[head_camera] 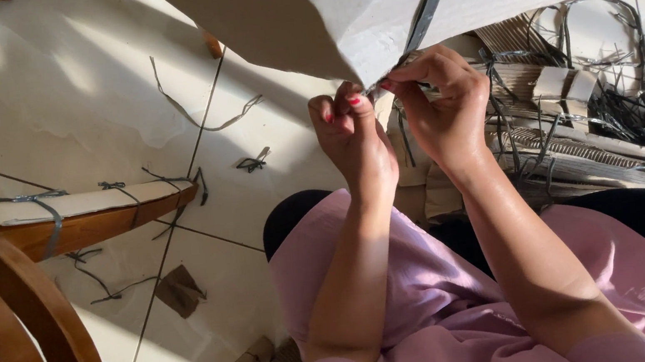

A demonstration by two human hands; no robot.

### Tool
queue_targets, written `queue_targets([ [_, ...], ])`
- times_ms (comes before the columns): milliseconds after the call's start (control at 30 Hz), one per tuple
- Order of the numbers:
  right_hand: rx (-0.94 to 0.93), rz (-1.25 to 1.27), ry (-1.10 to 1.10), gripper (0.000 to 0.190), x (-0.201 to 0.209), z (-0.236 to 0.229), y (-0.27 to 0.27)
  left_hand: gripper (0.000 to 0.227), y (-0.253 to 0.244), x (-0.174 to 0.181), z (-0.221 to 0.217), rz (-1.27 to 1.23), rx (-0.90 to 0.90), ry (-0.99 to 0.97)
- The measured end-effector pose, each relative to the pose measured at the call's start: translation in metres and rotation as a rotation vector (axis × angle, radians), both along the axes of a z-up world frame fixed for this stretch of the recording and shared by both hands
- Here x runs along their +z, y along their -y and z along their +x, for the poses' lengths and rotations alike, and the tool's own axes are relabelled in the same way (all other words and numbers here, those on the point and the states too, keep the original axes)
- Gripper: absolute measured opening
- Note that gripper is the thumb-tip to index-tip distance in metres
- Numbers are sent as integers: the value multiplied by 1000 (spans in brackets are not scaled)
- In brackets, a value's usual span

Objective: The person wraps the legs of wooden chairs with corrugated cardboard and paper, then secures the protective layers using black plastic ties and a handheld cutting tool to trim the ends.

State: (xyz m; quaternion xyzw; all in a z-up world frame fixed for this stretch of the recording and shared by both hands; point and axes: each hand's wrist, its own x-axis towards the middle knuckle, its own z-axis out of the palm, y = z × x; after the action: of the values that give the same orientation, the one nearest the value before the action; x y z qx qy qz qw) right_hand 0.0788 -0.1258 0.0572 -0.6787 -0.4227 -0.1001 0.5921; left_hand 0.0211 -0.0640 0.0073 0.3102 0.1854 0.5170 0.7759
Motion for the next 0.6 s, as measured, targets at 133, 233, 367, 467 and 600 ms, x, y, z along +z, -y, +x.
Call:
queue_targets([
  [133,6,-5,1,14,3,0,1,39,-4,0,4,-14,7,16],
  [233,10,-6,6,14,-1,5,5,40,-17,-15,9,26,39,-14],
  [367,-69,-40,-12,13,-9,15,9,37,-30,-27,19,-48,76,-25],
  [467,-109,-53,-43,13,-22,16,12,33,-43,-64,23,-48,27,-13],
  [600,-191,-216,-215,12,-26,15,30,33,-51,-31,6,42,-89,-128],
])
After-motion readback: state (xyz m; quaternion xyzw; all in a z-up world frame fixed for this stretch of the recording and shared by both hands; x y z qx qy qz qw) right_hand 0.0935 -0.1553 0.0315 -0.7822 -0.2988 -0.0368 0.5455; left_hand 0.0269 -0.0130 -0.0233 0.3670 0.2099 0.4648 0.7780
